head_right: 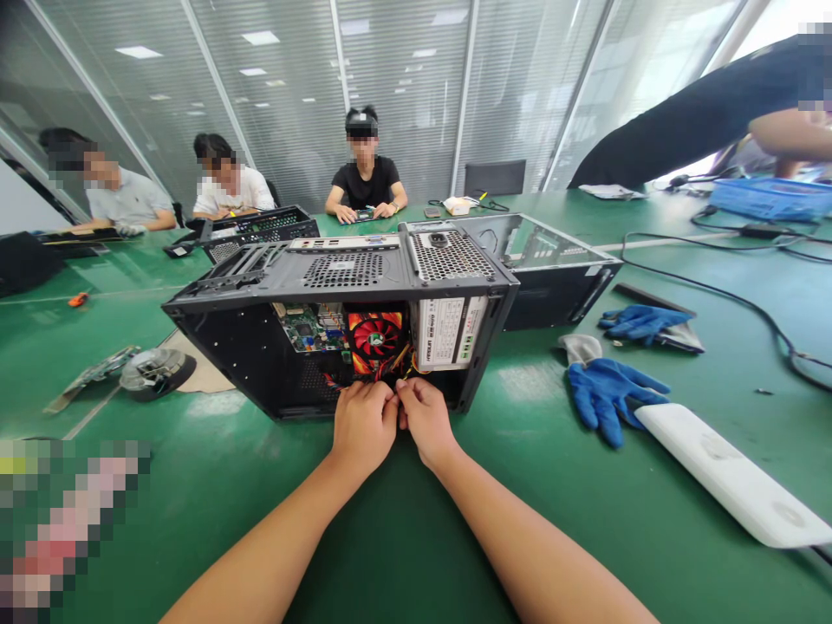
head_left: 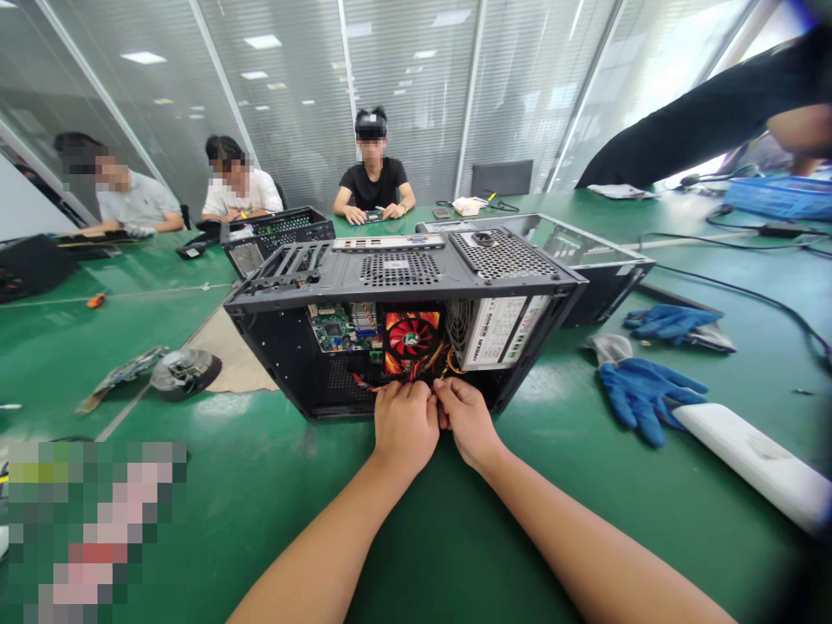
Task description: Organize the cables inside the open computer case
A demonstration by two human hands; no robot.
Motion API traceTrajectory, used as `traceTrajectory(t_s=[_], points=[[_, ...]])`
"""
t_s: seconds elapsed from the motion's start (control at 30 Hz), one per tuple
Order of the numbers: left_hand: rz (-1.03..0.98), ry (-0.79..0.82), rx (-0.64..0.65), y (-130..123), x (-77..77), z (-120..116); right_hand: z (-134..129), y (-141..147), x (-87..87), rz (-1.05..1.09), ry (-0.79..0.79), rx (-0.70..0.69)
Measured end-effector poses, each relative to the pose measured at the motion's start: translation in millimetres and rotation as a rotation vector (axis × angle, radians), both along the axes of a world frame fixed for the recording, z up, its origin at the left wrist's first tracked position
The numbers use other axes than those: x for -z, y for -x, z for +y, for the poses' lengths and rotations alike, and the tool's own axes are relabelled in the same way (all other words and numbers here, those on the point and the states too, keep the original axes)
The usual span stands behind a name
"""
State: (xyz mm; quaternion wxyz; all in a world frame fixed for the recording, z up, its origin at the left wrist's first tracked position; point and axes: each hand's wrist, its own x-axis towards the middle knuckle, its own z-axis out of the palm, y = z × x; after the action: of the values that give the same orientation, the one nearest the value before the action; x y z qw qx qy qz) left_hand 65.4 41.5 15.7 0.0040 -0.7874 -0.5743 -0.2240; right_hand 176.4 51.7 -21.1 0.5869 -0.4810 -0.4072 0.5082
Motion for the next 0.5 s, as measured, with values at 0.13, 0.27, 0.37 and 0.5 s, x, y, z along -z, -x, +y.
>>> traceTrajectory(t_s=[0.13,0.27,0.37,0.5], points=[[0.003,0.001,-0.009,-0.5,-0.6,0.5,-0.1,-0.4,1.8,0.008,0.002,-0.009],[-0.011,-0.003,-0.012,-0.1,-0.4,1.1,-0.4,-0.2,1.1,0.003,0.002,-0.007],[-0.024,0.0,-0.005,0.7,0.0,1.3,-0.5,0.0,-0.2,-0.002,0.002,-0.004],[-0.026,-0.001,0.005,1.5,-0.6,0.9,-0.8,-0.2,-0.3,0.008,0.005,-0.009]])
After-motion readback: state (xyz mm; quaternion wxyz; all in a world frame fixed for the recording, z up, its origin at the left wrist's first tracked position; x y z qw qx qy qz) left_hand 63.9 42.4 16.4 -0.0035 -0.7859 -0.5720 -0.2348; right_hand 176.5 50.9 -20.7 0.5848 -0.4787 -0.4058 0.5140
